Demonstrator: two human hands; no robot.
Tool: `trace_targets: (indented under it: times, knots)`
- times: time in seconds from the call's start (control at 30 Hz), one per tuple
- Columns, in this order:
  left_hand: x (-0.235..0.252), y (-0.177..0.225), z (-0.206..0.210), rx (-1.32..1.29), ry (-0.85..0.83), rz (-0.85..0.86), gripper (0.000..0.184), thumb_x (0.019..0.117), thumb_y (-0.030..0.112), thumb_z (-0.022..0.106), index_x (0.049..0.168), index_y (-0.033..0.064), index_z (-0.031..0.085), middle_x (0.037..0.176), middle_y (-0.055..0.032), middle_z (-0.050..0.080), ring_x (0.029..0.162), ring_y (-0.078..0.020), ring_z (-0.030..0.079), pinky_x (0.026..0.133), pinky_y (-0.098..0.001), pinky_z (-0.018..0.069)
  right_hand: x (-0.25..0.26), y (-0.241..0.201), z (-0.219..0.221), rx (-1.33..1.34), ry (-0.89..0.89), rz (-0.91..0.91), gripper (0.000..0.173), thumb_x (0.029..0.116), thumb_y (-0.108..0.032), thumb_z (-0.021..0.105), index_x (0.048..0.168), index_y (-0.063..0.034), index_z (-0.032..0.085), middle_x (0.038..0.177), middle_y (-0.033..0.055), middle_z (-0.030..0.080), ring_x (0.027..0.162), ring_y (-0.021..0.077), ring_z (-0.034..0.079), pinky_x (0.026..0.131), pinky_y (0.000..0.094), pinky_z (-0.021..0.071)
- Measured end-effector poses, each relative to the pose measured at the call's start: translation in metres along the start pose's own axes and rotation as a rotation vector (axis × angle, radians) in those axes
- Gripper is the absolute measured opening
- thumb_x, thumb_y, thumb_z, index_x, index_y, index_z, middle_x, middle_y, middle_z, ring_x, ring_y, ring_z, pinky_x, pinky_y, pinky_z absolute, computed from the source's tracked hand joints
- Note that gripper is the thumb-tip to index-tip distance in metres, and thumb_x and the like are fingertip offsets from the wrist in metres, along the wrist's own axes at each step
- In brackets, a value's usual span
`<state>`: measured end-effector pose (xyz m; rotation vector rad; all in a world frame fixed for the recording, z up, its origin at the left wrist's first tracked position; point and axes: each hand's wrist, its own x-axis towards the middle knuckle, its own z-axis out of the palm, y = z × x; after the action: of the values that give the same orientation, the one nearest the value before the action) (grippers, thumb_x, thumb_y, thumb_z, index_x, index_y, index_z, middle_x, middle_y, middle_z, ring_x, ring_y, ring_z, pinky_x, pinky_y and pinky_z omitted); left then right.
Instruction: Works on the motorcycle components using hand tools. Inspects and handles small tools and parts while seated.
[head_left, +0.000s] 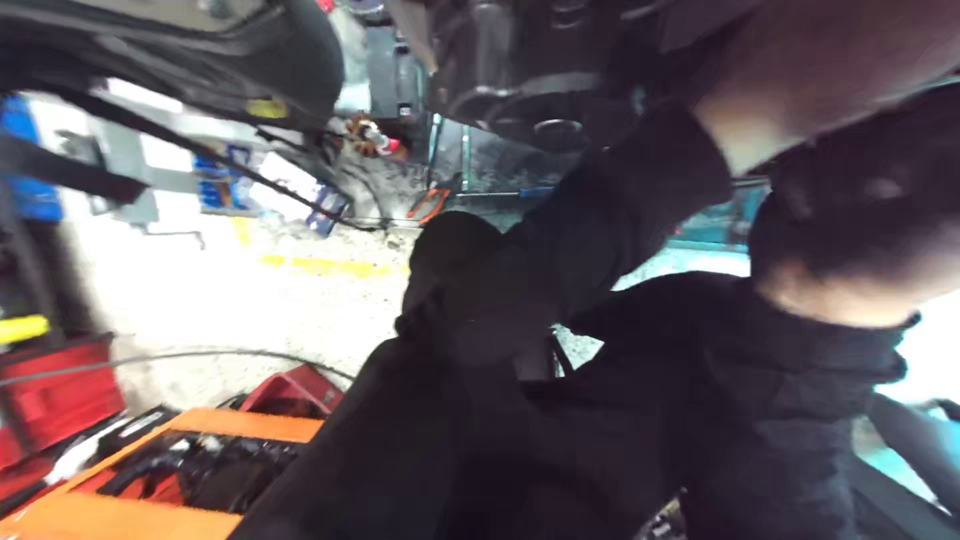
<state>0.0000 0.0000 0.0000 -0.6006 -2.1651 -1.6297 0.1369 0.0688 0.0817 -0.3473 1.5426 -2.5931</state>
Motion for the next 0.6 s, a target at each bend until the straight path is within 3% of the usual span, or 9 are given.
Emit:
trace_targets:
  times: [0.07,0.1,0.17,0.23,0.3,0.33,0.4,0.47,0.6]
  knots:
    - [-0.005,0.031,-0.021,-0.416,0.281,0.205,0.017,0.0904,-0.001,0.069,0.074,0.0018,0.071,0.065,-0.0003,0.060,0.058,-0.0031,0.056,0.051,-0.0190,0.0461,0.002,-0.016,0.004,-0.156,0.012,0.020,0.018,0.1075,-0.021,0.043,0.104,-0.0133,0.059,0.067,-0.0059,0.051,0.050,0.0044,0.045,0.046,0.0195,0.0427]
    - [-0.008,0.063,-0.048,-0.527,0.315,0.173,0.021,0.0871,-0.007,0.066,0.069,0.0021,0.067,0.061,0.0016,0.057,0.056,-0.0014,0.055,0.049,-0.0180,0.0454,0.001,-0.021,0.000,-0.197,-0.033,0.009,0.018,0.1071,-0.020,0.044,0.109,-0.0119,0.060,0.072,-0.0039,0.056,0.052,0.0060,0.048,0.047,0.0208,0.0449]
    - [-0.017,0.136,-0.114,-0.523,0.179,-0.163,0.015,0.0809,-0.010,0.062,0.069,-0.0003,0.062,0.061,-0.0029,0.059,0.061,-0.0055,0.061,0.059,-0.0242,0.0531,-0.003,-0.031,-0.009,-0.295,-0.123,-0.016,0.018,0.1065,-0.018,0.046,0.115,-0.0126,0.060,0.082,-0.0037,0.062,0.057,0.0065,0.055,0.050,0.0217,0.0499]
    - [-0.030,0.148,-0.117,-0.527,0.219,-0.195,0.012,0.0782,-0.008,0.066,0.089,-0.0099,0.064,0.081,-0.0140,0.067,0.081,-0.0139,0.069,0.076,-0.0290,0.0599,-0.007,-0.039,-0.016,-0.413,-0.195,-0.025,0.021,0.1049,-0.016,0.046,0.120,-0.0117,0.060,0.089,-0.0042,0.066,0.062,0.0080,0.060,0.055,0.0247,0.0552]
    - [-0.044,0.143,-0.117,-0.485,0.159,-0.205,0.046,0.0818,-0.005,0.068,0.124,-0.0188,0.053,0.117,-0.0266,0.067,0.114,-0.0242,0.068,0.102,-0.0343,0.0577,-0.014,-0.048,-0.027,-0.539,-0.259,-0.010,0.023,0.1055,-0.016,0.046,0.123,-0.0090,0.059,0.091,-0.0039,0.068,0.066,0.0094,0.064,0.060,0.0275,0.0593]
    - [-0.049,0.141,-0.119,-0.427,0.126,-0.198,0.055,0.0822,-0.004,0.068,0.131,-0.0198,0.048,0.126,-0.0280,0.065,0.120,-0.0258,0.067,0.105,-0.0351,0.0565,-0.018,-0.051,-0.034,-0.583,-0.287,-0.007,0.024,0.1064,-0.018,0.047,0.124,-0.0077,0.059,0.092,-0.0039,0.068,0.068,0.0094,0.065,0.061,0.0281,0.0600]
    - [-0.063,0.141,-0.129,-0.174,0.006,-0.167,0.062,0.0830,0.003,0.070,0.138,-0.0156,0.048,0.136,-0.0231,0.062,0.126,-0.0221,0.064,0.107,-0.0328,0.0558,-0.024,-0.058,-0.052,-0.609,-0.335,-0.013,0.025,0.1069,-0.022,0.051,0.121,-0.0060,0.063,0.089,-0.0042,0.069,0.067,0.0086,0.065,0.061,0.0289,0.0599]
    - [-0.083,0.149,-0.141,0.152,-0.135,-0.103,0.057,0.0847,0.013,0.073,0.137,-0.0040,0.059,0.137,-0.0158,0.063,0.128,-0.0192,0.061,0.109,-0.0329,0.0525,-0.034,-0.068,-0.067,-0.617,-0.394,0.012,0.022,0.1061,-0.021,0.054,0.116,-0.0067,0.066,0.087,-0.0044,0.070,0.065,0.0072,0.065,0.060,0.0280,0.0588]
    - [-0.141,0.175,-0.146,0.441,-0.308,-0.096,0.044,0.0835,0.017,0.072,0.126,0.0057,0.070,0.127,-0.0130,0.068,0.120,-0.0307,0.062,0.103,-0.0460,0.0511,-0.054,-0.089,-0.064,-0.795,-0.570,0.152,0.023,0.1044,-0.022,0.056,0.106,-0.0058,0.071,0.076,-0.0045,0.068,0.057,0.0043,0.061,0.051,0.0229,0.0560]
